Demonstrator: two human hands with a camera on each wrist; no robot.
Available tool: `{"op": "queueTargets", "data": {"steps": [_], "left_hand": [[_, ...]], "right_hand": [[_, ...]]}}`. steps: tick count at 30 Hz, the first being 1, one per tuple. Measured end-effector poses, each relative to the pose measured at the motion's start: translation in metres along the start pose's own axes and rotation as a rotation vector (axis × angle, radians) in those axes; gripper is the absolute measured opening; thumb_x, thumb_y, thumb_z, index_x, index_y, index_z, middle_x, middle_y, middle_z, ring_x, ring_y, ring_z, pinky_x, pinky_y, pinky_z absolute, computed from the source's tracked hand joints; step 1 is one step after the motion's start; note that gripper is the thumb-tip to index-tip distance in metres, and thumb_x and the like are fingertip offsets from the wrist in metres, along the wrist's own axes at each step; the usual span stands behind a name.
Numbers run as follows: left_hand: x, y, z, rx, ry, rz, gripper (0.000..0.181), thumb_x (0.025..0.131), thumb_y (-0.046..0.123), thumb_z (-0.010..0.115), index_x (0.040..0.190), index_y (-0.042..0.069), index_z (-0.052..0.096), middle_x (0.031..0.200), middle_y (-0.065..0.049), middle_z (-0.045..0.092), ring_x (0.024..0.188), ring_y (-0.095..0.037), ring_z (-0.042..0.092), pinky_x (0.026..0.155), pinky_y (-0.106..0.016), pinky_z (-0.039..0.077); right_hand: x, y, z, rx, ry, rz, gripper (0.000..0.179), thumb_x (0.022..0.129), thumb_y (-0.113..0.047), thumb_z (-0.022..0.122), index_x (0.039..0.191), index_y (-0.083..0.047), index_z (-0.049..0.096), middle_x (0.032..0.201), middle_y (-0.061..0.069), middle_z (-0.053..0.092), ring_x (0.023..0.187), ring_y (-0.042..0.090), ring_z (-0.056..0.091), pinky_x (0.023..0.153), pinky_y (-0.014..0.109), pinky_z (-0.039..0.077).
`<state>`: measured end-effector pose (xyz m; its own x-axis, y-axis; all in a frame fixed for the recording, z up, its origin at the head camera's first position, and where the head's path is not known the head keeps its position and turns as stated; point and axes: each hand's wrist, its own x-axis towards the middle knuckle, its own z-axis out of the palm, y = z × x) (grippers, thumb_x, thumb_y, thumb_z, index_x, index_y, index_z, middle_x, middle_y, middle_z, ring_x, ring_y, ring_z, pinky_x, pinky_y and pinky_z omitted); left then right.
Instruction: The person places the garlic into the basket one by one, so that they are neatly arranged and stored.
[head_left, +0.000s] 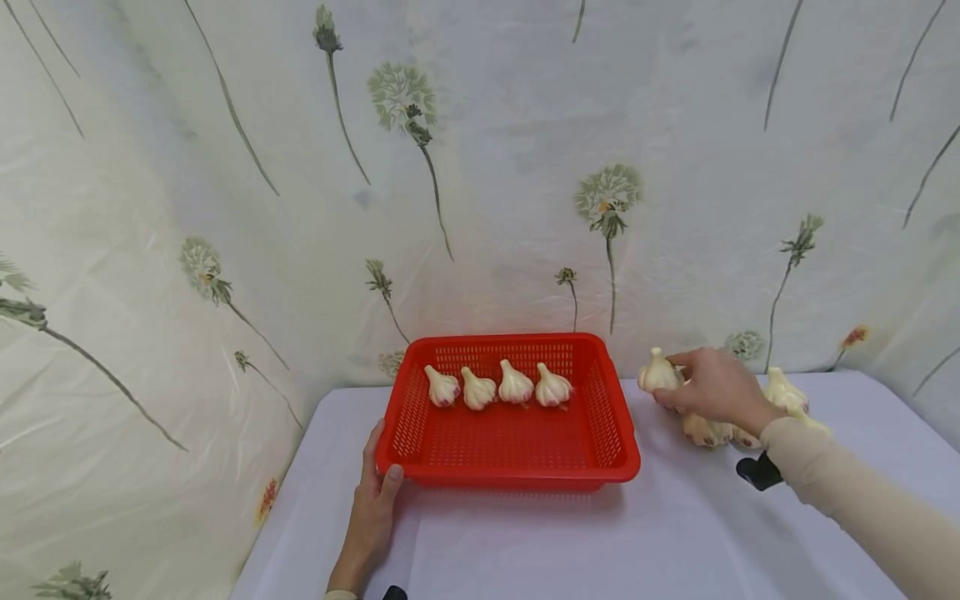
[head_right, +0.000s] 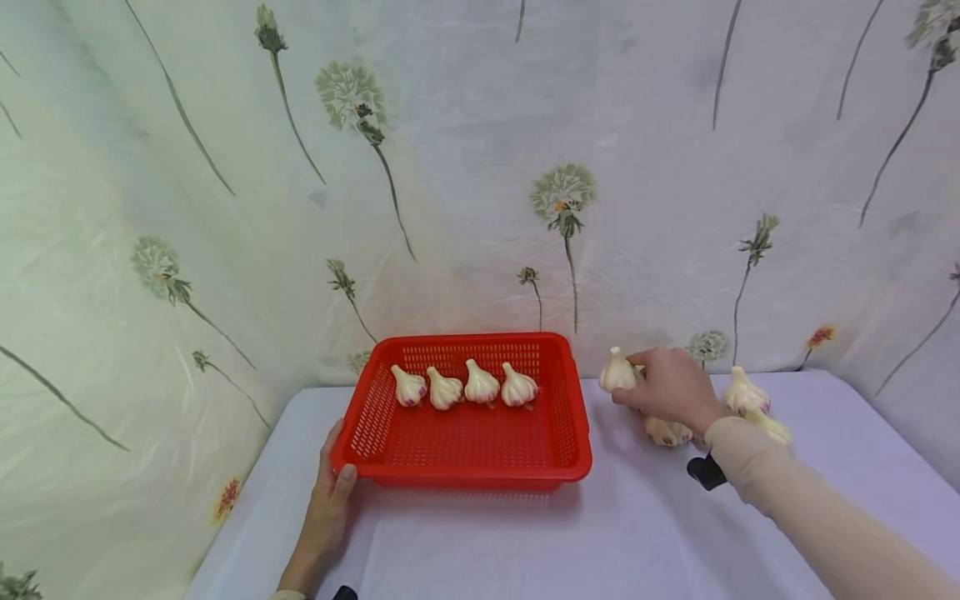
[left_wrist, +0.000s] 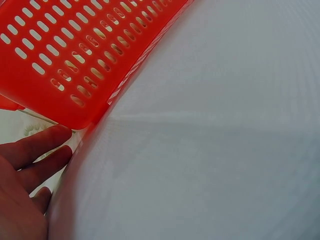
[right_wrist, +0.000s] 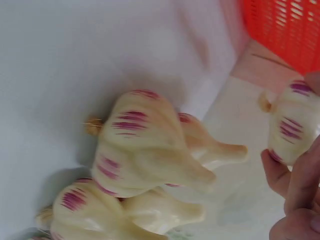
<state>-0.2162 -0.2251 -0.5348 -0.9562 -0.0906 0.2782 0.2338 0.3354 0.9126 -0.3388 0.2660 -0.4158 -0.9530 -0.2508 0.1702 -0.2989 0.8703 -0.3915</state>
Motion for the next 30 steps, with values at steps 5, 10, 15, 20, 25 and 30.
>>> {"op": "queueTargets", "data": {"steps": [5,10,15,20,25,30], "left_hand": [[0.000,0.002,-0.001,-0.010,0.005,-0.015,0.063,0.103,0.026,0.047,0.155,0.045,0.016,0.157,0.009,0.034,0.137,-0.017,0.044,0.105,-0.034,0.043],[0.000,0.002,0.000,-0.008,0.019,-0.031,0.064,0.102,0.026,0.049,0.154,0.046,0.018,0.155,0.011,0.036,0.135,-0.016,0.046,0.103,-0.032,0.045],[0.000,0.001,0.001,-0.007,0.016,-0.036,0.063,0.103,0.026,0.049,0.154,0.046,0.018,0.155,0.009,0.037,0.135,-0.016,0.046,0.103,-0.032,0.045],[-0.001,-0.001,0.000,0.000,0.021,-0.033,0.064,0.103,0.026,0.049,0.154,0.046,0.017,0.156,0.007,0.037,0.135,-0.017,0.046,0.103,-0.031,0.044],[-0.002,-0.002,0.001,-0.011,0.022,-0.049,0.064,0.102,0.027,0.050,0.154,0.047,0.018,0.155,0.009,0.037,0.135,-0.018,0.046,0.100,-0.028,0.046],[-0.002,0.006,-0.001,-0.020,0.006,-0.056,0.063,0.102,0.030,0.050,0.154,0.046,0.018,0.155,0.008,0.037,0.136,-0.019,0.045,0.104,-0.037,0.044]], "right_hand": [[0.008,-0.009,-0.010,0.027,0.102,-0.003,0.063,0.082,-0.047,0.075,0.125,-0.001,0.067,0.088,0.014,0.073,0.063,0.019,0.058,0.048,0.030,0.039],[0.015,-0.024,-0.016,0.046,0.160,0.018,0.070,0.082,-0.051,0.074,0.129,-0.001,0.064,0.101,0.021,0.073,0.069,0.024,0.064,0.048,0.030,0.041],[0.023,-0.039,-0.015,0.097,0.134,0.034,0.069,0.081,-0.051,0.075,0.129,-0.002,0.065,0.104,0.020,0.073,0.086,0.030,0.068,0.056,0.030,0.050],[0.035,-0.057,-0.008,0.147,0.132,0.009,0.060,0.080,-0.047,0.076,0.124,-0.006,0.069,0.102,0.014,0.074,0.088,0.028,0.068,0.058,0.031,0.052],[0.048,-0.080,0.003,0.209,0.107,-0.037,0.056,0.079,-0.043,0.079,0.121,-0.008,0.071,0.101,0.012,0.074,0.084,0.025,0.067,0.054,0.031,0.053],[0.058,-0.098,0.020,0.235,0.091,-0.135,0.049,0.078,-0.039,0.081,0.117,-0.011,0.074,0.103,0.008,0.074,0.083,0.023,0.068,0.059,0.029,0.054]]}}
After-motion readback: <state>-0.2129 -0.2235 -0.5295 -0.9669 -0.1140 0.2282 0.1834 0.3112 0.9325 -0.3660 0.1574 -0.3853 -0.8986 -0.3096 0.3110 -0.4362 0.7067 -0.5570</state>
